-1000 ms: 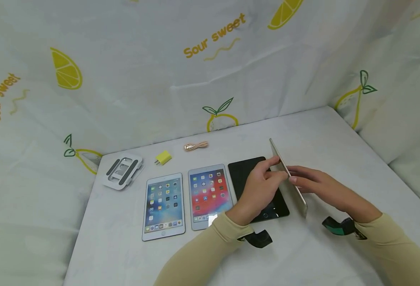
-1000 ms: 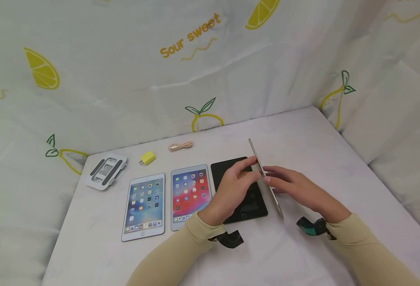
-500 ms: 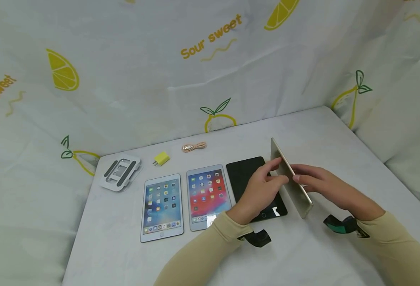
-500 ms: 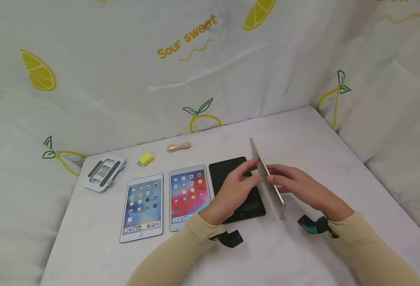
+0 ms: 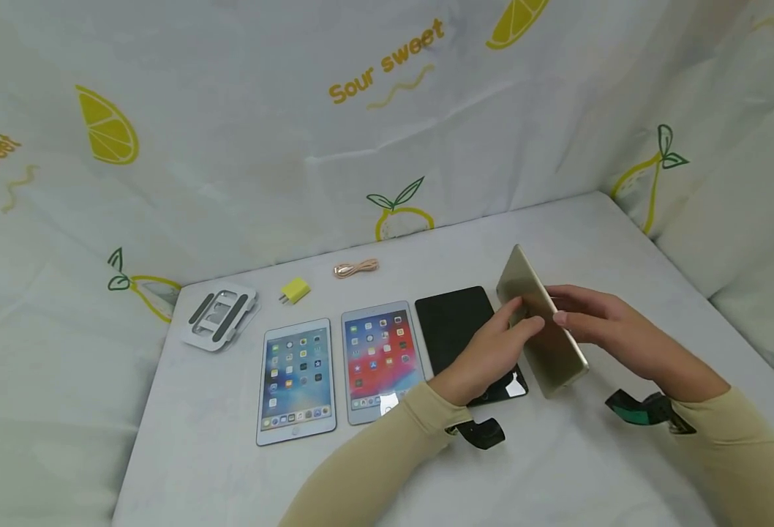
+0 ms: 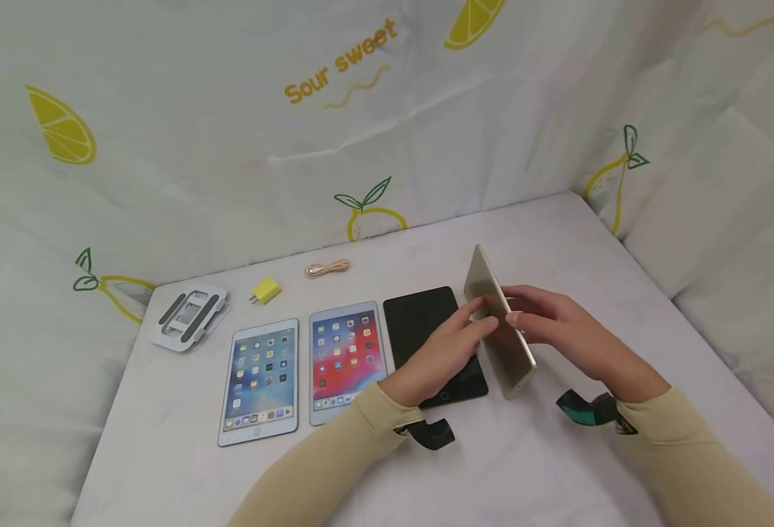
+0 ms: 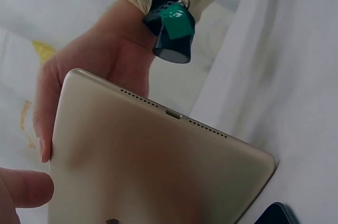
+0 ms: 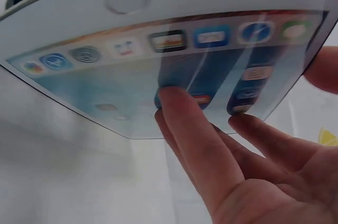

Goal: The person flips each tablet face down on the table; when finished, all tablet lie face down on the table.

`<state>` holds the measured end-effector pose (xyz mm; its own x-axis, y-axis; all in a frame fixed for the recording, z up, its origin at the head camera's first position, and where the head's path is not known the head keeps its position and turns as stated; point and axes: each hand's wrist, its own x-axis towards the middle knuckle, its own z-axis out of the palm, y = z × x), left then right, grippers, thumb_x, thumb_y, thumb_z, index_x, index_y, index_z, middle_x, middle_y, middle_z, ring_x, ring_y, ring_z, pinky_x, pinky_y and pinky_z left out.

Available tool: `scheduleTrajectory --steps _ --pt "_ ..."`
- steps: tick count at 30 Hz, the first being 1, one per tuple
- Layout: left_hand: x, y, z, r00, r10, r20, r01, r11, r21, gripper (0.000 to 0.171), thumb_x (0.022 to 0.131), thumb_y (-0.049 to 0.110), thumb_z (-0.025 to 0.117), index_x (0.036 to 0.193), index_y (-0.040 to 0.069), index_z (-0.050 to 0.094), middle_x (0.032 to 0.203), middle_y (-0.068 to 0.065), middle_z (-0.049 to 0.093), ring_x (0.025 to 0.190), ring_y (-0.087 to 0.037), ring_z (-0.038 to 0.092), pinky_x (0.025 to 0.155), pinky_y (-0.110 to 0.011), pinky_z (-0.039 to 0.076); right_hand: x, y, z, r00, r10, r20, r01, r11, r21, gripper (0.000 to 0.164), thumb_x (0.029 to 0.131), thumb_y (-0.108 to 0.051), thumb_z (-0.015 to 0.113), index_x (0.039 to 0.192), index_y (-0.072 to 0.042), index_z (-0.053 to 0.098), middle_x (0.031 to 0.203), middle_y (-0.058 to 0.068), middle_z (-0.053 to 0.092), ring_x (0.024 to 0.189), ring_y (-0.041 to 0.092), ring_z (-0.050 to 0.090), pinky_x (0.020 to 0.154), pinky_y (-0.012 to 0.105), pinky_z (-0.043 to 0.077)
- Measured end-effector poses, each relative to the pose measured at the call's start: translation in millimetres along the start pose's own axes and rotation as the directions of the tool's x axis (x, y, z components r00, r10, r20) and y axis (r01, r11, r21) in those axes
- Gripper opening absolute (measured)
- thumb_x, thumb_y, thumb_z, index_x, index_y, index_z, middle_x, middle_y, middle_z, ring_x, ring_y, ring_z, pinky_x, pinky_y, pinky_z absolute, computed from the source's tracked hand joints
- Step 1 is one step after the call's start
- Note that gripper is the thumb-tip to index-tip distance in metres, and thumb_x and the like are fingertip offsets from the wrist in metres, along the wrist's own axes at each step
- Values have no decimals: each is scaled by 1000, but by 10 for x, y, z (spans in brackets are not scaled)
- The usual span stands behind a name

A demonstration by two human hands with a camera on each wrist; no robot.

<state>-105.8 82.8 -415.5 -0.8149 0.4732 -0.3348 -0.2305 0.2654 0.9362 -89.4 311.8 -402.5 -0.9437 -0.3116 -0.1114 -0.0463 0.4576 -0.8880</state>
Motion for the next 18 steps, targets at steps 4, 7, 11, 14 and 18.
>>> scheduleTrajectory --steps 4,7,11,14,18 --pt "33 25 34 1000 -10 0 10 1000 -8 68 105 57 56 166 32 41 166 18 46 154 -8 45 127 -41 42 -64 -32 -73 999 -4 -54 1 998 -64 51 113 -26 57 162 -17 49 151 -4 61 121 -6 64 90 18 57" --pt "55 21 60 1000 -14 -8 14 1000 -17 67 105 55 57 165 26 45 162 16 52 150 -8 50 124 -38 43 -92 -24 -119 997 4 -78 -11 996 -86 52 112 -25 60 162 -16 51 145 -16 62 119 -8 63 89 16 56" --pt "85 6 92 1000 -22 -16 22 1000 -15 66 105 53 58 162 22 49 157 13 58 145 -9 55 122 -36 46 -142 26 -198 993 38 -116 -50 994 -100 53 110 -22 63 160 -10 52 134 -32 62 113 -11 63 84 16 56" --pt "108 -3 96 1000 -14 -12 14 1000 -4 62 105 52 57 159 20 53 155 12 59 145 -9 55 121 -37 46 -170 61 -264 988 83 -134 -99 988 -119 54 110 -23 64 160 -8 51 128 -38 59 109 -14 63 81 16 56" --pt "125 -6 83 1000 -1 -3 1 1000 25 55 107 51 55 152 21 59 150 13 62 141 -8 56 121 -41 48 -188 98 -338 981 138 -137 -158 976 -151 56 111 -27 63 160 -5 50 127 -33 59 105 -17 61 80 17 55"
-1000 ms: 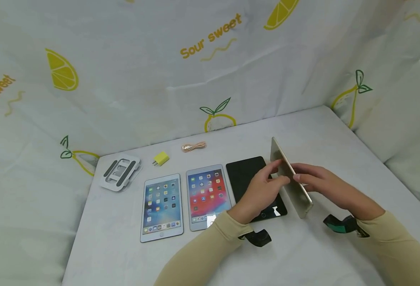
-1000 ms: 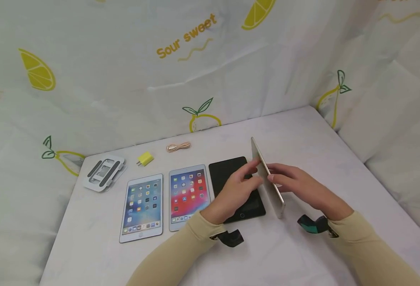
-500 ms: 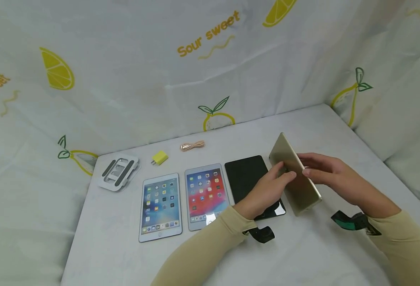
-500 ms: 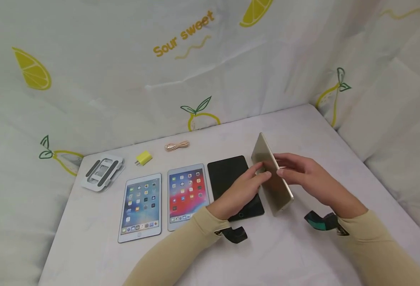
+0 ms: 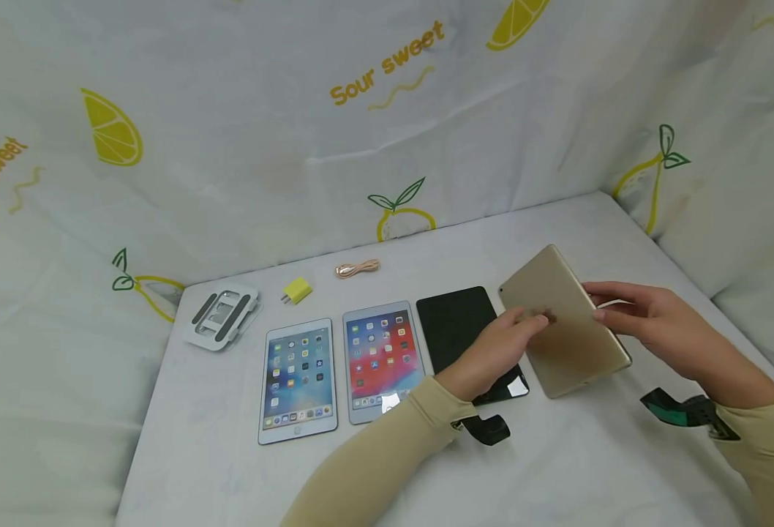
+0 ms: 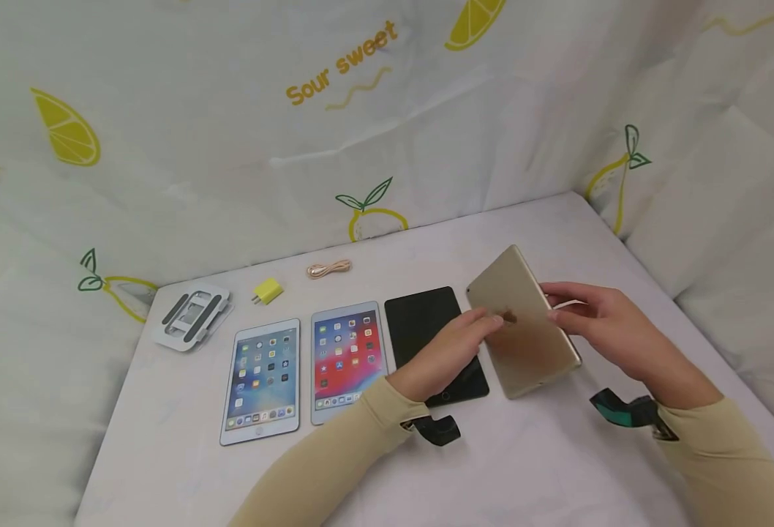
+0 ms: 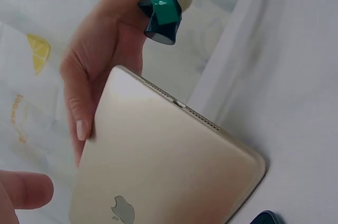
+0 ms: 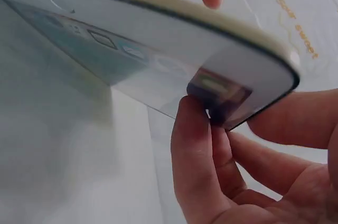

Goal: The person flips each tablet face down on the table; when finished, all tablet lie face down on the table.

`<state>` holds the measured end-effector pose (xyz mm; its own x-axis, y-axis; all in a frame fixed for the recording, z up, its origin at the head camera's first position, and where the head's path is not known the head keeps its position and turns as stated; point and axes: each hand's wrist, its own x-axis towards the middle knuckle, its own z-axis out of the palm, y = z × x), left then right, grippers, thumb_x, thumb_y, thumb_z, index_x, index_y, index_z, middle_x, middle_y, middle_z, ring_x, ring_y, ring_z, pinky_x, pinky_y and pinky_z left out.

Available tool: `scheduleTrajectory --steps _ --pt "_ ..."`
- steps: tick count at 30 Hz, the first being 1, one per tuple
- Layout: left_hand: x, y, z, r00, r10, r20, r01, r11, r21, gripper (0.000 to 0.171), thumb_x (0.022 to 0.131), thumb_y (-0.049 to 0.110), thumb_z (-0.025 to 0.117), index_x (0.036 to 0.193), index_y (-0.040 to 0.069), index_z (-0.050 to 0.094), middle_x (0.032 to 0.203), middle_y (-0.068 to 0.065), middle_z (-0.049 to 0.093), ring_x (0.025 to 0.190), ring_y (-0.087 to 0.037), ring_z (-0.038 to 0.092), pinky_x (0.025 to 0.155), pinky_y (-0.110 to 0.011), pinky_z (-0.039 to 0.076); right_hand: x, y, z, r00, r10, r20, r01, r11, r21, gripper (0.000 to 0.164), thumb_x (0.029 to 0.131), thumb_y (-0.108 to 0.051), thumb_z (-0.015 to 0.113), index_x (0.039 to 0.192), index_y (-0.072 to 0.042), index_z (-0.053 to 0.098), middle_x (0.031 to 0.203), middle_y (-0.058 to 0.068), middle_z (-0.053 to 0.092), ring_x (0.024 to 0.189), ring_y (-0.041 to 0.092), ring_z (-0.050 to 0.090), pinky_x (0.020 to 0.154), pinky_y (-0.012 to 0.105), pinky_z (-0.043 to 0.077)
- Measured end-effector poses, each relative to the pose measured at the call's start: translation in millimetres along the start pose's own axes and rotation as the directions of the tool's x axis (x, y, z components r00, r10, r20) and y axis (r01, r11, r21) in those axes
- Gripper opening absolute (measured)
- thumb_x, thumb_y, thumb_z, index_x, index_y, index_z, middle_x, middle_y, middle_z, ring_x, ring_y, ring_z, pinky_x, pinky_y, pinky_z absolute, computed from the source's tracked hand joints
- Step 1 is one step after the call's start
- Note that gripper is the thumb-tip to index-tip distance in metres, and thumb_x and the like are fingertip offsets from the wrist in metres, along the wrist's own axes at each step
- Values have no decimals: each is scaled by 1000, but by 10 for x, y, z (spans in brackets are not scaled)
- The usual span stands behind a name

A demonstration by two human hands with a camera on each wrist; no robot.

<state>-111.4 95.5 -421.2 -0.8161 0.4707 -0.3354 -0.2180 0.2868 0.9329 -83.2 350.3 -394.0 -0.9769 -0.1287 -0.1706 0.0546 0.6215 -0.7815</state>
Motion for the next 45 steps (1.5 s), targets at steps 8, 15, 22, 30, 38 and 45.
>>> scheduleTrajectory --steps 8,15,22,30,38,45 --pt "-11 22 -3 1000 -20 7 20 999 31 68 106 55 55 162 18 49 166 9 50 154 -12 46 127 -43 43 20 145 -22 999 40 -18 -41 997 -58 57 112 -24 61 159 5 46 142 18 66 98 -19 58 77 17 57" --pt "-8 -15 -25 996 -82 -46 83 996 19 76 102 59 60 166 21 44 169 12 46 154 -16 48 128 -45 41 77 260 31 994 107 -34 -110 988 -106 60 110 -30 63 157 6 50 149 35 60 107 -4 61 76 13 50" --pt "20 -6 -42 994 -108 -34 110 992 54 76 100 63 59 165 25 46 168 14 46 158 -17 43 127 -50 41 103 319 38 987 154 -45 -159 975 -156 66 107 -36 68 154 7 52 141 33 65 107 13 63 75 18 51" --pt "49 22 -34 994 -108 -26 110 990 84 75 100 63 59 163 24 48 168 13 46 156 -17 45 126 -48 44 156 304 95 968 252 -6 -249 953 -171 89 104 -53 66 155 16 42 150 42 52 132 56 53 99 62 53" --pt "41 5 -35 994 -100 -35 103 988 113 74 99 64 60 162 27 48 165 11 50 151 -16 51 121 -47 48 167 249 150 968 250 15 -241 948 -208 89 107 -55 57 154 19 40 152 47 45 134 63 48 103 72 51" --pt "36 25 -38 994 -105 -38 109 987 116 72 98 64 61 160 29 50 164 13 51 149 -16 53 121 -48 48 193 222 184 959 282 19 -269 933 -238 92 110 -60 47 155 19 38 154 48 41 134 64 47 100 73 53"
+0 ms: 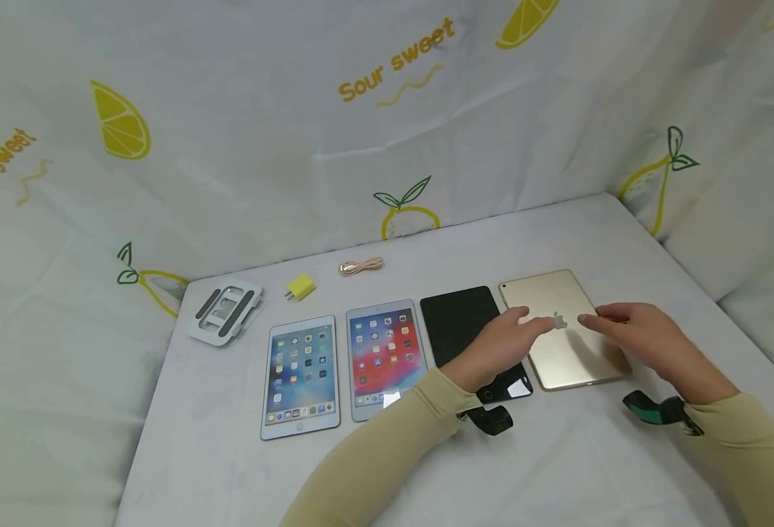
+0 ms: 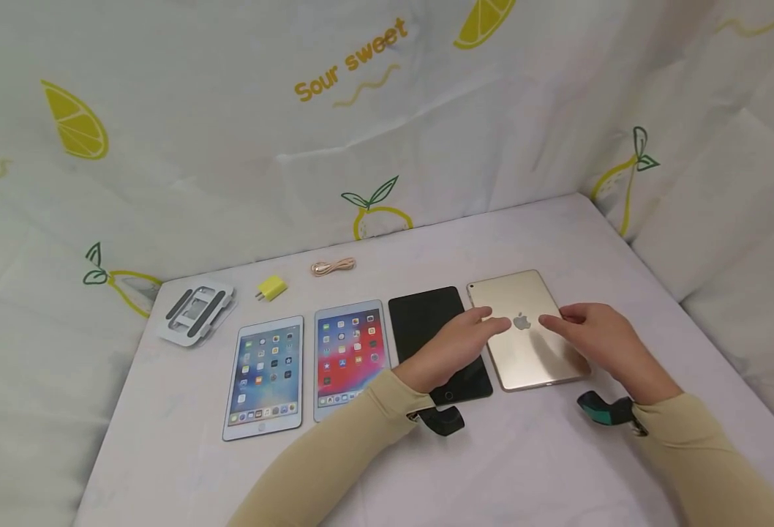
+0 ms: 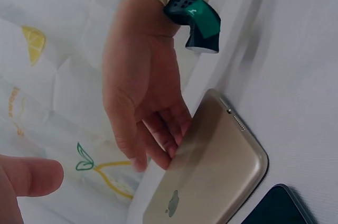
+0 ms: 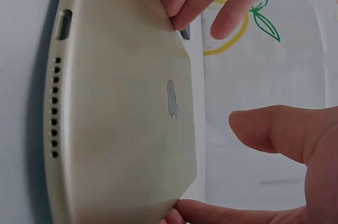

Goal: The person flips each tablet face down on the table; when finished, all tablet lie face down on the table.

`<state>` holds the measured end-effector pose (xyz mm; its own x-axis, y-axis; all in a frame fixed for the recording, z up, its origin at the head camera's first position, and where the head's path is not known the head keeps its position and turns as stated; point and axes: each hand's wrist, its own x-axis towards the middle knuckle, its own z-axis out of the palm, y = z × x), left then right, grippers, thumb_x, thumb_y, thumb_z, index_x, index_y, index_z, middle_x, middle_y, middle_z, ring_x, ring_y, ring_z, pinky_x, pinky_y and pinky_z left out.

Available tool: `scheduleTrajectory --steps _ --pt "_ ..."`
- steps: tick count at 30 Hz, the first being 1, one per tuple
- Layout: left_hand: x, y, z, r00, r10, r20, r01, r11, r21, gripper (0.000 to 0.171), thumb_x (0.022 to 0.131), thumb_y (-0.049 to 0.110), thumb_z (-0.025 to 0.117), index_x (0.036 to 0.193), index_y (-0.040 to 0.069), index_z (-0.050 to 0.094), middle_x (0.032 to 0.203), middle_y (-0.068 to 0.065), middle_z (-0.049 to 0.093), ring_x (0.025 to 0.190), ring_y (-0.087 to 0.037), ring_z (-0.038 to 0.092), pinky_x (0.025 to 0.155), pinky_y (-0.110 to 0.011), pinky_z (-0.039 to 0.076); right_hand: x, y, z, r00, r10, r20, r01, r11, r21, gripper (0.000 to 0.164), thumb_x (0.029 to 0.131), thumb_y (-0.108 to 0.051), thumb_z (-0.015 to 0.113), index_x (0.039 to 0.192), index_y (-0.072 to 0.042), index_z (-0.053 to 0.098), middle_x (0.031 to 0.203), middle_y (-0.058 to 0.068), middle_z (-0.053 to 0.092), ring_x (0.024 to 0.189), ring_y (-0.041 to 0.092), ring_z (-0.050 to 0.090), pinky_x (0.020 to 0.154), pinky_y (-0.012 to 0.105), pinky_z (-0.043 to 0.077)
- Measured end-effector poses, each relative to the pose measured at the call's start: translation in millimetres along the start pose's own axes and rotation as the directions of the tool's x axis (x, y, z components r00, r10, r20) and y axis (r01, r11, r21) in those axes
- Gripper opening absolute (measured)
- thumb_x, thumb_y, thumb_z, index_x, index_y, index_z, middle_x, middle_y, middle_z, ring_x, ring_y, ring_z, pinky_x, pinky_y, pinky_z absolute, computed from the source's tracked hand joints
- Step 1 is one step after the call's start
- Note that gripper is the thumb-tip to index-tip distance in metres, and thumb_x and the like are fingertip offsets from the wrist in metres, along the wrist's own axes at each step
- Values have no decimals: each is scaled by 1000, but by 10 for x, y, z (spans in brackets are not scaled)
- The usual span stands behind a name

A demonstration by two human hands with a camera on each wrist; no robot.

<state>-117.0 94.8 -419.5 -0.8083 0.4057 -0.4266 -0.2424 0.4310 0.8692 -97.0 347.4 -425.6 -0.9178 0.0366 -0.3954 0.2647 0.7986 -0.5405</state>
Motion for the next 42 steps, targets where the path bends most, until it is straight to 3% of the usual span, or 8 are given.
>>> scheduleTrajectory --steps 11,14,17,20,25,31,42 --pt "-10 -54 -91 999 51 -6 -51 999 -11 72 101 60 60 161 21 52 163 10 53 151 -16 52 123 -46 47 -4 -55 -23 996 47 74 -50 998 30 99 109 -67 40 159 18 30 160 48 30 139 67 41 87 71 59" --pt "-134 -102 -235 995 87 -40 -88 996 -22 70 103 57 60 161 18 51 164 7 53 150 -16 52 124 -46 46 -17 -105 -2 998 28 58 -29 999 16 97 110 -64 40 159 19 29 158 49 32 138 67 41 92 74 56" --pt "-313 -162 -449 990 105 -96 -109 993 -36 69 104 55 60 163 19 49 166 3 52 151 -21 52 125 -48 46 -26 -224 61 999 -49 -22 49 998 -31 90 112 -57 45 156 20 34 151 48 44 133 64 50 98 72 54" --pt "-487 -251 -670 986 79 -149 -87 995 -48 71 105 54 59 165 21 45 169 -1 47 155 -27 48 126 -53 44 -18 -457 176 987 -135 -83 130 989 -66 82 111 -53 51 154 17 42 146 44 55 128 59 58 99 68 54" --pt "-677 -427 -891 989 -3 -150 -7 997 -71 79 104 59 59 169 21 37 174 -5 40 158 -31 43 126 -63 39 39 -960 427 975 -219 -37 216 974 -71 83 108 -55 58 156 12 45 148 40 57 130 56 62 99 66 57" --pt "-703 -510 -897 995 -10 -103 4 999 -53 81 103 59 61 169 18 38 174 -7 39 158 -35 42 124 -68 39 140 -1335 666 976 -219 0 216 963 -160 91 104 -57 62 157 15 42 147 46 51 133 60 55 104 72 52" --pt "-674 -549 -937 997 0 -80 -6 997 -73 79 104 54 61 169 15 38 175 -6 38 160 -34 39 126 -67 38 170 -1527 895 975 -219 -25 208 949 -236 89 101 -54 67 152 16 47 142 48 51 126 65 53 100 72 51"
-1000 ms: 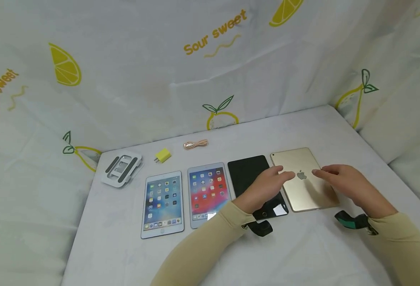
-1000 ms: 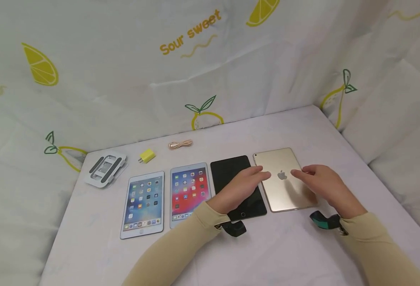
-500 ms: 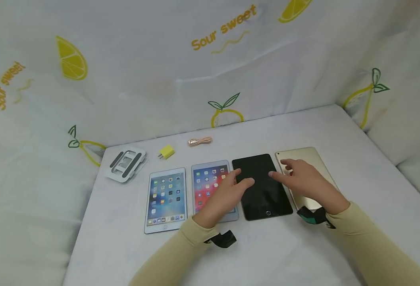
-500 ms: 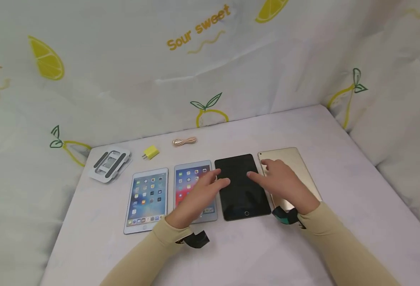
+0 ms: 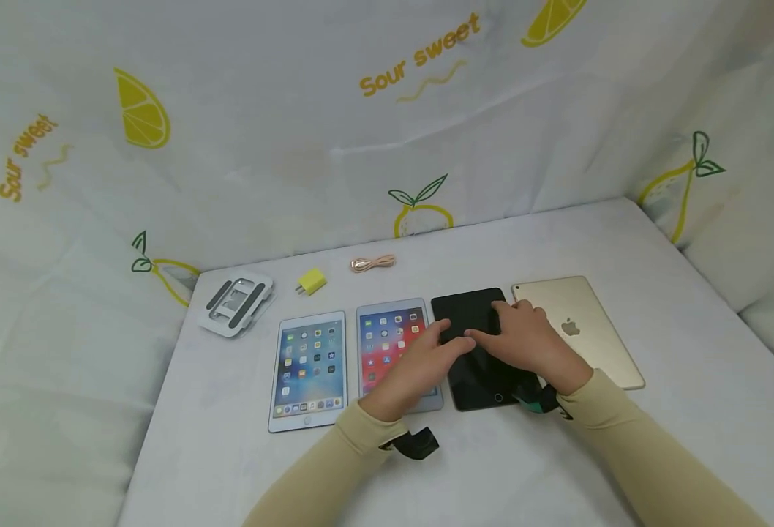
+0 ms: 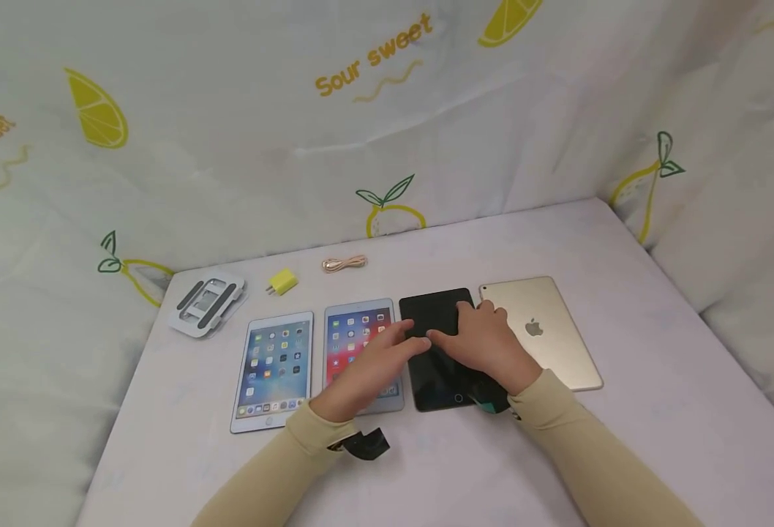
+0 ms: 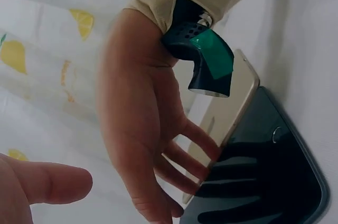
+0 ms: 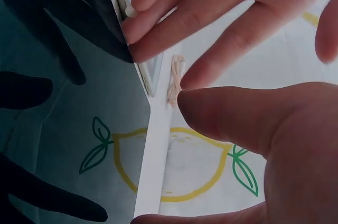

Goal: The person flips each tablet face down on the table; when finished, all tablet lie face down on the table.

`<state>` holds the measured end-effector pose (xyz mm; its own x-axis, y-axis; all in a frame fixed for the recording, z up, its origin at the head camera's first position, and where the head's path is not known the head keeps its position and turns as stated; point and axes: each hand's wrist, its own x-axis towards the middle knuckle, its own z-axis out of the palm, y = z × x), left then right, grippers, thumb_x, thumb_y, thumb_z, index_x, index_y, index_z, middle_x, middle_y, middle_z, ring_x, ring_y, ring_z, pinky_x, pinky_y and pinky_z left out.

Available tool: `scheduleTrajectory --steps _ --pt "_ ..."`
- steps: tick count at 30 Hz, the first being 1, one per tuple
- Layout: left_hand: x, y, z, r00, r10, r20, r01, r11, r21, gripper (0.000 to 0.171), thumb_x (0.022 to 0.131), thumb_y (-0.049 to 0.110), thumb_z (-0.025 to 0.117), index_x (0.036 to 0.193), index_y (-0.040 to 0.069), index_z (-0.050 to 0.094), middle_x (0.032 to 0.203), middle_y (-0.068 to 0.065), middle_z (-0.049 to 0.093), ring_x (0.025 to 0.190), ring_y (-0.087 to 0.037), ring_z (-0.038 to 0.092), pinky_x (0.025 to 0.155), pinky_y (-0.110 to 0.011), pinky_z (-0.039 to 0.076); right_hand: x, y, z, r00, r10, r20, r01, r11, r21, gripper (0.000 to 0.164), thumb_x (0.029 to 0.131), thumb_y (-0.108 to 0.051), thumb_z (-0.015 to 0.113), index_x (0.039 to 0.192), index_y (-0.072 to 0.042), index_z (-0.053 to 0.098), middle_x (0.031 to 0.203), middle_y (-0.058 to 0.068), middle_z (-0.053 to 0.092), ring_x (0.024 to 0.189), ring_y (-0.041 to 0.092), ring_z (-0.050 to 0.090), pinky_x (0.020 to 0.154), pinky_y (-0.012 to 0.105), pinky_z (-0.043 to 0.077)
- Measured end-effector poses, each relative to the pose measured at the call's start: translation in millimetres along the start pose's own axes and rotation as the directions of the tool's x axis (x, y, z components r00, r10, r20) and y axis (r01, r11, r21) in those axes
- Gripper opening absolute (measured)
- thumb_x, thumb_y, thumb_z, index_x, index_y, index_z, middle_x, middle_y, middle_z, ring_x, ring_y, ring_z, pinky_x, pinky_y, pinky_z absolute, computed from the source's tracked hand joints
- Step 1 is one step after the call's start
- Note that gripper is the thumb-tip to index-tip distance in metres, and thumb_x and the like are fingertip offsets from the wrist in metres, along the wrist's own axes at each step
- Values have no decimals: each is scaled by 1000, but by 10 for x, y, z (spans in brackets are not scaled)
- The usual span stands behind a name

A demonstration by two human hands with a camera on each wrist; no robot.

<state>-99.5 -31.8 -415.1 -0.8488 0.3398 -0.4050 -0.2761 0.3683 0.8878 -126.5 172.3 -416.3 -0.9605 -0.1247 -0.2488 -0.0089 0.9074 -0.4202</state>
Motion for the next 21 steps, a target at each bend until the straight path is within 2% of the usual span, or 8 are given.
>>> scheduleTrajectory --steps 7,10,15,21 --pt "25 -27 -35 1000 17 9 -17 999 -44 79 105 51 60 169 12 36 175 -11 37 159 -36 40 126 -65 39 -15 -17 16 1000 -5 1 5 1000 -8 87 101 -54 67 152 15 49 140 45 57 124 63 56 98 69 54" --pt "33 -39 -40 1000 17 2 -17 997 -70 78 105 50 61 168 12 37 175 -12 37 159 -36 38 126 -65 39 -23 -27 4 1000 -27 1 27 1000 -17 86 100 -53 68 150 15 51 138 42 62 120 62 61 93 66 58" --pt "47 -41 -36 1000 3 -31 -7 993 -118 76 104 47 63 167 13 39 173 -13 37 158 -36 38 125 -66 40 -29 -36 2 998 -62 -1 62 998 -26 84 99 -51 69 147 16 53 131 40 69 110 57 68 83 58 62" --pt "39 3 -62 995 -4 -99 -12 987 -158 72 103 45 63 166 17 42 169 -14 44 153 -36 45 123 -67 41 -12 -45 0 998 -67 10 67 998 -6 85 100 -55 67 148 14 54 137 39 66 118 56 67 90 61 62"
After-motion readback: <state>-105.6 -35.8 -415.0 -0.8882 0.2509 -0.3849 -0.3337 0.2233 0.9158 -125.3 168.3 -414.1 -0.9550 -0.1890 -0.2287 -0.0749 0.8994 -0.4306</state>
